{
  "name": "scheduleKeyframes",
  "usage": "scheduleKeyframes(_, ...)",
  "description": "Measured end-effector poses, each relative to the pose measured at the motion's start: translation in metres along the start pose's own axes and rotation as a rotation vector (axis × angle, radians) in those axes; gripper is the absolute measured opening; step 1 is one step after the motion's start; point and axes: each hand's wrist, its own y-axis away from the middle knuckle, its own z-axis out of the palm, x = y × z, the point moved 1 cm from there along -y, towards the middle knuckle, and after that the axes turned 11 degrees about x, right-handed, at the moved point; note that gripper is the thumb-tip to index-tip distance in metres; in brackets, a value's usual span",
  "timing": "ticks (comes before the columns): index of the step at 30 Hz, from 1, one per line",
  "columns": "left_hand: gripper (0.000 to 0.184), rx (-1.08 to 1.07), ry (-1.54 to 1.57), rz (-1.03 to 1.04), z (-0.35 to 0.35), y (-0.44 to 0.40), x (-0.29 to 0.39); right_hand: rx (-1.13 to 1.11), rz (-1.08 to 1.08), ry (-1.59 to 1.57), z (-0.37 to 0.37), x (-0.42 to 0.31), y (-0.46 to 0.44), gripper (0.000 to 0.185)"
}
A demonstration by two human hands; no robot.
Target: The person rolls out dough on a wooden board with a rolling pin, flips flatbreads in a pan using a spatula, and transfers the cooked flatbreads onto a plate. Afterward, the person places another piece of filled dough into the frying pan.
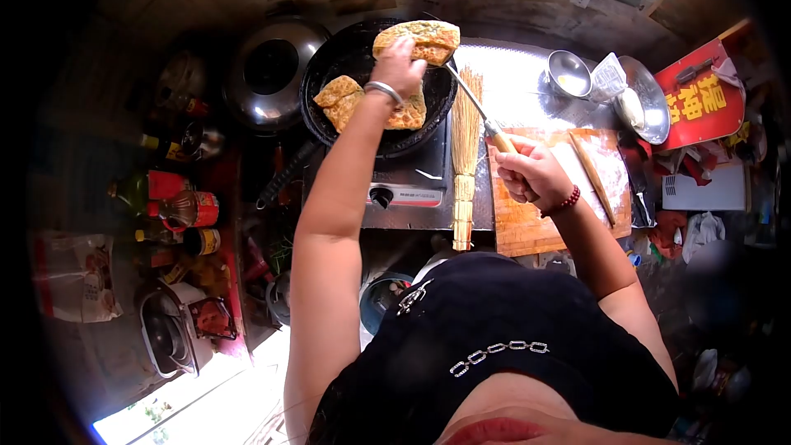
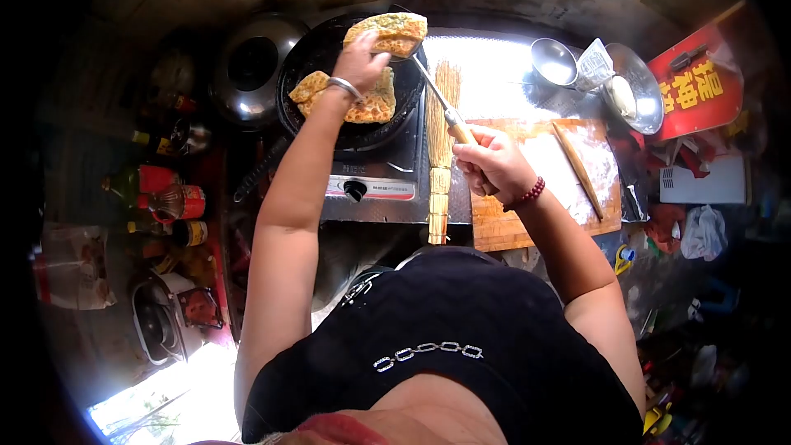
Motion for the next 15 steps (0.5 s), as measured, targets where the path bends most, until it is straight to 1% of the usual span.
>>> scheduleKeyframes(2, 0.068, -0.038, 0.074, -0.022, 0.018, -0.005, 0.014, 0.014, -0.071, 0.08, 0.004, -0.007, 0.006, 0.026)
scheduleKeyframes(5, 0.078, 0.016, 0.166, -0.129, 0.034, -0.012, 0.025, 0.104, -0.08, 0.172, 0.014, -0.017, 0.018, 0.026)
scheduleKeyframes(8, 0.083, -0.009, 0.484, -0.247, 0.066, -0.022, 0.001, 0.176, -0.149, 0.363, 0.027, -0.024, 0.027, 0.026)
scheduleKeyframes(9, 0.085, 0.028, 0.577, -0.29, 0.061, -0.024, 0.003, 0.172, -0.202, 0.391, 0.03, -0.023, 0.026, 0.026)
scheduleKeyframes(10, 0.076, 0.05, 0.662, -0.38, 0.056, -0.026, 0.005, 0.182, -0.23, 0.442, 0.033, -0.022, 0.026, 0.027)
scheduleKeyframes(12, 0.063, 0.073, 1.137, -0.608, 0.041, -0.028, 0.006, 0.203, -0.283, 0.541, 0.041, -0.02, 0.024, 0.028)
scheduleKeyframes(13, 0.054, 0.102, 1.281, -0.716, 0.023, -0.026, 0.007, 0.198, -0.332, 0.604, 0.043, -0.019, 0.02, 0.027)
scheduleKeyframes(14, 0.058, 0.186, 1.276, -0.911, 0.026, -0.029, -0.014, 0.179, -0.363, 0.658, 0.047, -0.018, 0.017, 0.027)
scheduleKeyframes(15, 0.07, 0.233, 1.313, -1.003, 0.004, -0.027, -0.008, 0.162, -0.395, 0.712, 0.051, -0.019, 0.013, 0.026)
